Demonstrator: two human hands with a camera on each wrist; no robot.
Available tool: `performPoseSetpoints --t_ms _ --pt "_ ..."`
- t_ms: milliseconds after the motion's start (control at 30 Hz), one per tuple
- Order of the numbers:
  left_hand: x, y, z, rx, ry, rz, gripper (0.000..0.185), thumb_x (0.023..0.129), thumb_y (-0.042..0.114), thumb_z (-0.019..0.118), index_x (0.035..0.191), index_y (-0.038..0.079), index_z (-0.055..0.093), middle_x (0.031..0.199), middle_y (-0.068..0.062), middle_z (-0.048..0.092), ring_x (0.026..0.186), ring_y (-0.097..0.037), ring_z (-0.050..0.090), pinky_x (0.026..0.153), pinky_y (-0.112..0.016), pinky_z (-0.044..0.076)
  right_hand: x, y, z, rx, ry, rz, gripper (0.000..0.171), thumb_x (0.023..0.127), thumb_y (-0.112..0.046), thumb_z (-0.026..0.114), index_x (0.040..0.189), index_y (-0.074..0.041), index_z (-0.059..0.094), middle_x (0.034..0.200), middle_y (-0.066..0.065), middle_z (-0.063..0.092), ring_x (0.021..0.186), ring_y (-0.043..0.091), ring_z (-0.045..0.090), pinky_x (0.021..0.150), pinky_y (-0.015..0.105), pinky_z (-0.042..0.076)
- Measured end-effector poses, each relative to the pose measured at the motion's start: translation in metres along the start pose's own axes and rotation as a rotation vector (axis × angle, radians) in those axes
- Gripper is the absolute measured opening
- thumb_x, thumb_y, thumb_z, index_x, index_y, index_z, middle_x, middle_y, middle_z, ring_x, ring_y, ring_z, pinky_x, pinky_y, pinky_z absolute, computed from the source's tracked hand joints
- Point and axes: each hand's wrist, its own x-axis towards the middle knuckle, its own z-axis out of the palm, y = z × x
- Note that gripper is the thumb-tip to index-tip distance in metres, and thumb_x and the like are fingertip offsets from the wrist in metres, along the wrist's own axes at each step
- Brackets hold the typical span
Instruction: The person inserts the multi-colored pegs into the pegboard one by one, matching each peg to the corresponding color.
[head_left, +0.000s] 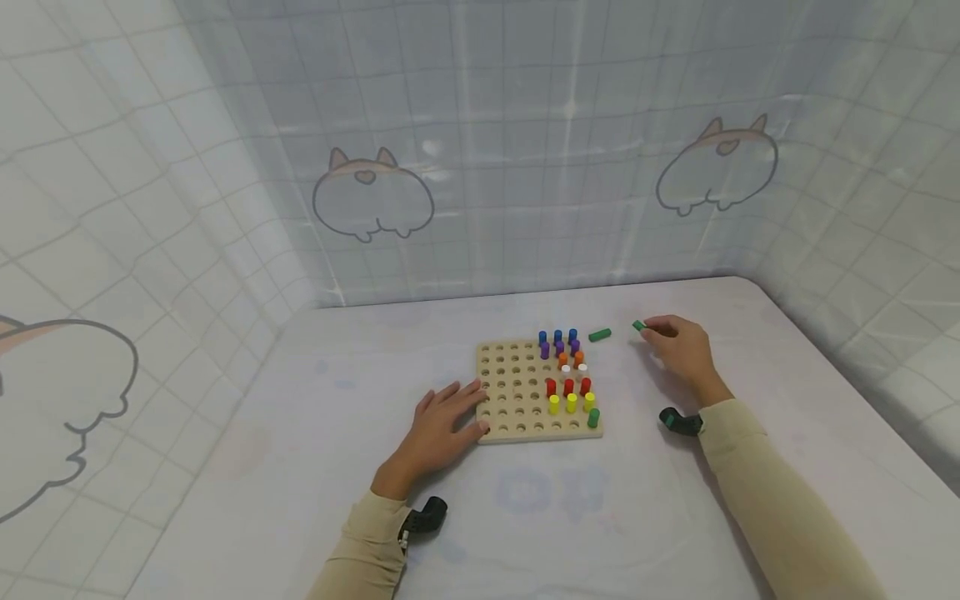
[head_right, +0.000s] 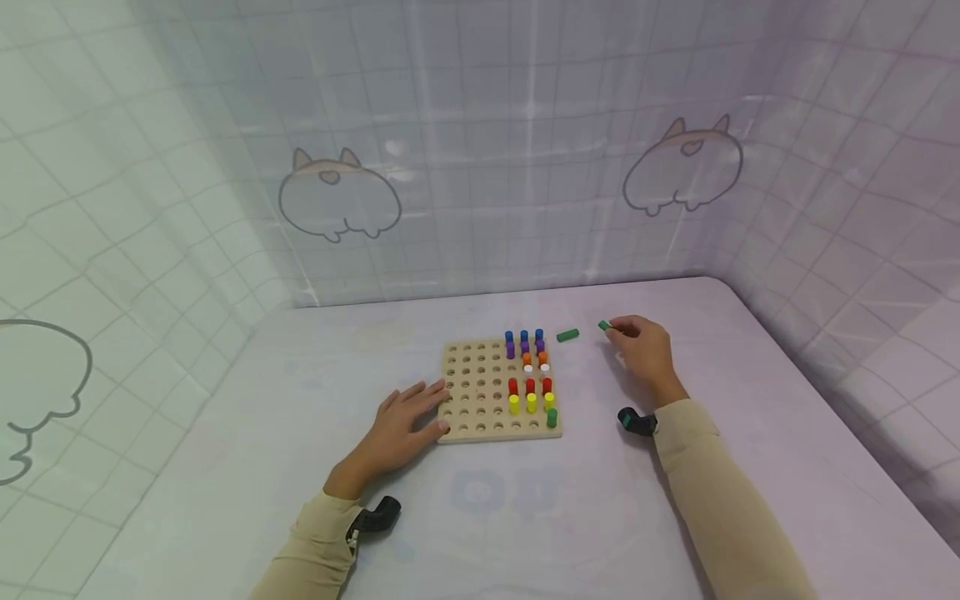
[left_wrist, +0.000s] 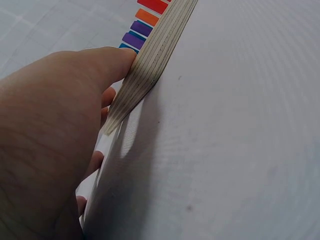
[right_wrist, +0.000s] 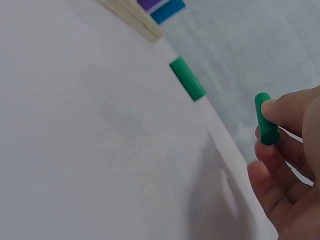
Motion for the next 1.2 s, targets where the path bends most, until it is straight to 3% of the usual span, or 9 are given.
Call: performPoseSetpoints --t_ms 133,367,567,800,1200 --pt "-0.001 -0.001 0.000 -0.001 0.015 0.003 0.055 0.101 0.046 0.056 0.150 0.021 0.051 0.159 0.008 0.036 0.149 -0.028 0.026 0.117 -0.061 0.008 -0.011 -0.008 -0.002 0.055 -0.038 -0.006 0.048 0.099 -0.044 0.062 0.129 -0.007 0.063 0.124 0.013 0.064 0.105 0.027 0.060 0.086 0.034 0.051" --pt "-0.006 0.002 0.002 0.006 -0.002 -0.005 0.055 0.101 0.046 0.054 0.150 0.020 0.051 0.159 0.005 0.037 0.148 -0.031 0.026 0.116 -0.063 0.009 -0.038 -0.016 0.005 0.146 -0.099 -0.051 0.046 0.097 -0.041 0.066 0.127 -0.007 0.062 0.118 0.012 0.067 0.100 0.025 0.067 0.078 0.023 0.055" --pt "-0.003 0.003 -0.002 0.014 0.012 -0.002 0.055 0.101 0.046 0.055 0.150 0.020 0.050 0.159 0.005 0.036 0.148 -0.032 0.027 0.116 -0.063 0.009 -0.049 -0.028 0.012 0.210 -0.127 -0.053 0.044 0.096 -0.034 0.069 0.131 -0.009 0.060 0.115 0.012 0.064 0.096 0.023 0.068 0.080 0.027 0.057" --pt "0.001 -0.001 -0.004 0.017 -0.009 -0.008 0.056 0.101 0.047 0.054 0.151 0.022 0.048 0.160 0.007 0.034 0.149 -0.029 0.025 0.117 -0.061 0.008 -0.064 -0.036 0.017 0.221 -0.243 -0.086 0.049 0.097 -0.030 0.068 0.139 -0.007 0.056 0.118 0.014 0.062 0.094 0.025 0.070 0.084 0.028 0.056" --pt "0.002 -0.004 0.002 0.010 -0.007 -0.008 0.057 0.101 0.049 0.054 0.152 0.023 0.048 0.160 0.009 0.033 0.149 -0.028 0.024 0.117 -0.061 0.007 -0.085 -0.049 0.024 0.438 -0.382 -0.206 0.033 0.094 -0.009 0.069 0.119 0.005 0.054 0.109 0.020 0.060 0.096 0.030 0.065 0.082 0.035 0.058"
